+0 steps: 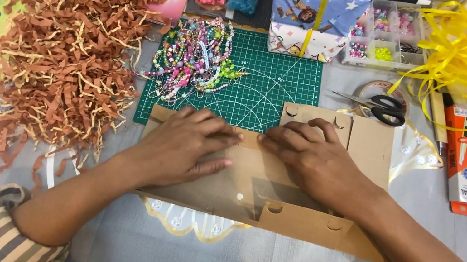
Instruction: A person is seen folding a flat cardboard cutout into a small rectangular box, carefully tucking in the side flaps and tabs to secure the structure.
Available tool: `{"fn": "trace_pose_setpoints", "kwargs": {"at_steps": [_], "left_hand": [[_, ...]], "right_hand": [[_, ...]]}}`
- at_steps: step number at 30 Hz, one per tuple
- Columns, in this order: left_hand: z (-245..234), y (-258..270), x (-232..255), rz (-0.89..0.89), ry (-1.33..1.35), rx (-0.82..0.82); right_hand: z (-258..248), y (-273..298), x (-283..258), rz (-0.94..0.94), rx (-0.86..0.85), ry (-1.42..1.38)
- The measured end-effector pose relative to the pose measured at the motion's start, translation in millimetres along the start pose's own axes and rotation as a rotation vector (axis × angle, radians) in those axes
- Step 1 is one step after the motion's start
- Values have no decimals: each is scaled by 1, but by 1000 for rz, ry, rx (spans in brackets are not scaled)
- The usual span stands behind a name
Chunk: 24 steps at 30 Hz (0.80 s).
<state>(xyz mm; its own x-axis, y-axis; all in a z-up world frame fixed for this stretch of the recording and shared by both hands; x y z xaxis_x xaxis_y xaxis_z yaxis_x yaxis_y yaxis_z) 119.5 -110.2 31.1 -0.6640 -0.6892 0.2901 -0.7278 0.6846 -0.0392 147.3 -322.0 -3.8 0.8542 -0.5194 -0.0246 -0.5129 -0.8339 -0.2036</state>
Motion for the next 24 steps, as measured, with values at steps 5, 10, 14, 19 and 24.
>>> {"fn": "trace_pose_setpoints", "kwargs": {"at_steps": [5,10,14,19,24], "left_hand": [[15,5,-2,13,-110,-22],[15,7,-6,25,-140,-42],[3,16,-3,-17,-241,-54],[-3,28,-14,-95,-328,-20],[-3,27,-18,-128,-399,4]], "right_hand": [[18,-3,0,-9,-26,-3],[-11,-4,21,47,-39,-111],[-6,19,91,304,14,-70],[-2,19,92,364,6,-84],[-5,11,76,330,126,-37]]}}
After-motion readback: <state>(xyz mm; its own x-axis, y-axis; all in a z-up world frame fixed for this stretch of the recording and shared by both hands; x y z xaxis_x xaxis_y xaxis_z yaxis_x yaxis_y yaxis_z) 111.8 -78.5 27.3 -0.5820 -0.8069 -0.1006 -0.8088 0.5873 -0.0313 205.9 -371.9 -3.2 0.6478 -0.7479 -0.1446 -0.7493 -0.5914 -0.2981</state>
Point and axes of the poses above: each hand's wrist, its own y-axis away from the middle knuckle, its own z-axis out of the palm, x = y × z, the point moved 8 cm from there along -y, towards the middle knuckle
